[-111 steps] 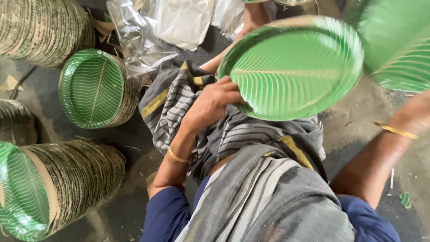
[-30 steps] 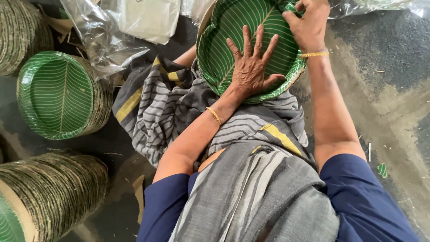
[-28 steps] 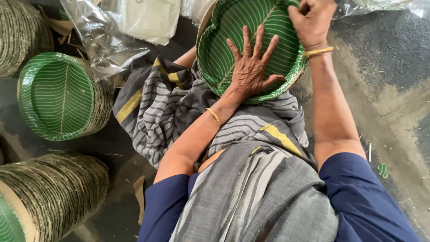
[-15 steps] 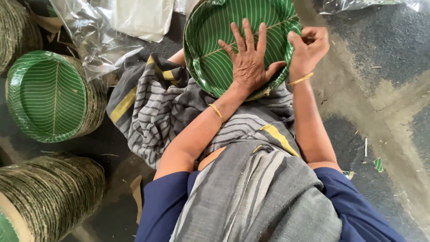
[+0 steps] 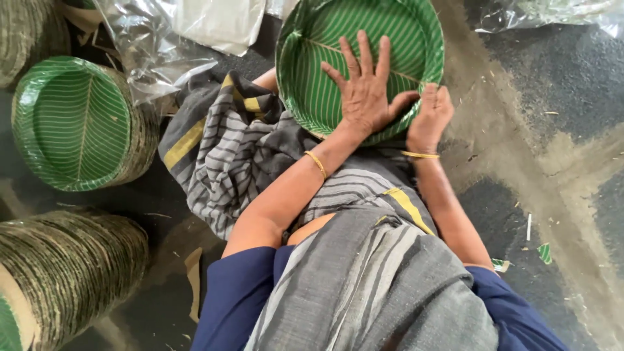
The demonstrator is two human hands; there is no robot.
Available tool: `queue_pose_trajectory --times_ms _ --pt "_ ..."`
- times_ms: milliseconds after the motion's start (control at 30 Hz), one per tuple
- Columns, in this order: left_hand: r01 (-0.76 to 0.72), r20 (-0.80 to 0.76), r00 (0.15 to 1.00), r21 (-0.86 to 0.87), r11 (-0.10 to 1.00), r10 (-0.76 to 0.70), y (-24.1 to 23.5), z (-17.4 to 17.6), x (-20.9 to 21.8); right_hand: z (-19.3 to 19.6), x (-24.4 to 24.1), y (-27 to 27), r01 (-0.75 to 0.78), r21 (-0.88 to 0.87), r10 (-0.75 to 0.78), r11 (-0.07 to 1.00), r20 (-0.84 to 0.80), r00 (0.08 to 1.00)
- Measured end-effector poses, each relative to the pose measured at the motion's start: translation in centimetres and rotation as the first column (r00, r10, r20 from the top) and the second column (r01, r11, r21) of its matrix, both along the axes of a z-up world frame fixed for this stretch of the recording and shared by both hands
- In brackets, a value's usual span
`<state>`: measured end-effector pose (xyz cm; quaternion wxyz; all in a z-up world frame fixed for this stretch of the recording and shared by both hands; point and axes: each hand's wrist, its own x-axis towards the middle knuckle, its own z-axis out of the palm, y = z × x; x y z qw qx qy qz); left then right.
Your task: The person organizes stacks of leaf plates, places them into plastic bags, and seals the bags by hand.
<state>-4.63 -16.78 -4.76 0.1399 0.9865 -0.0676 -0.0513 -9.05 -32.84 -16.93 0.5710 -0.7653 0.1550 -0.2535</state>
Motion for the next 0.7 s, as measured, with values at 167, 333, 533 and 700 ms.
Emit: queue_pose_trajectory --times_ms 167,333,533,700 --pt "0.289 -0.034 0.957 0.058 0.956 -0.287 1.1 1.0 -0.5 12.3 3.9 -0.4 -0.174 -0.415 0.252 0.893 0.142 0.957" --pt "0.349 -0.046 0.937 0.055 0.936 -0.347 1.9 1.5 -0.3 11.2 11.0 -2.5 -0.355 -0.612 0.480 0.706 0.046 0.876" --pt "0.369 -0.015 0.930 0.044 0.928 -0.368 2.0 1.1 -0.2 10.5 15.5 -3.4 -0.537 -0.552 0.619 0.638 -0.048 0.784" --pt "0.366 -0.009 0.931 0.037 0.930 -0.366 2.0 1.1 -0.1 9.5 16.1 -3.3 -0.460 -0.689 0.647 0.560 0.017 0.762"
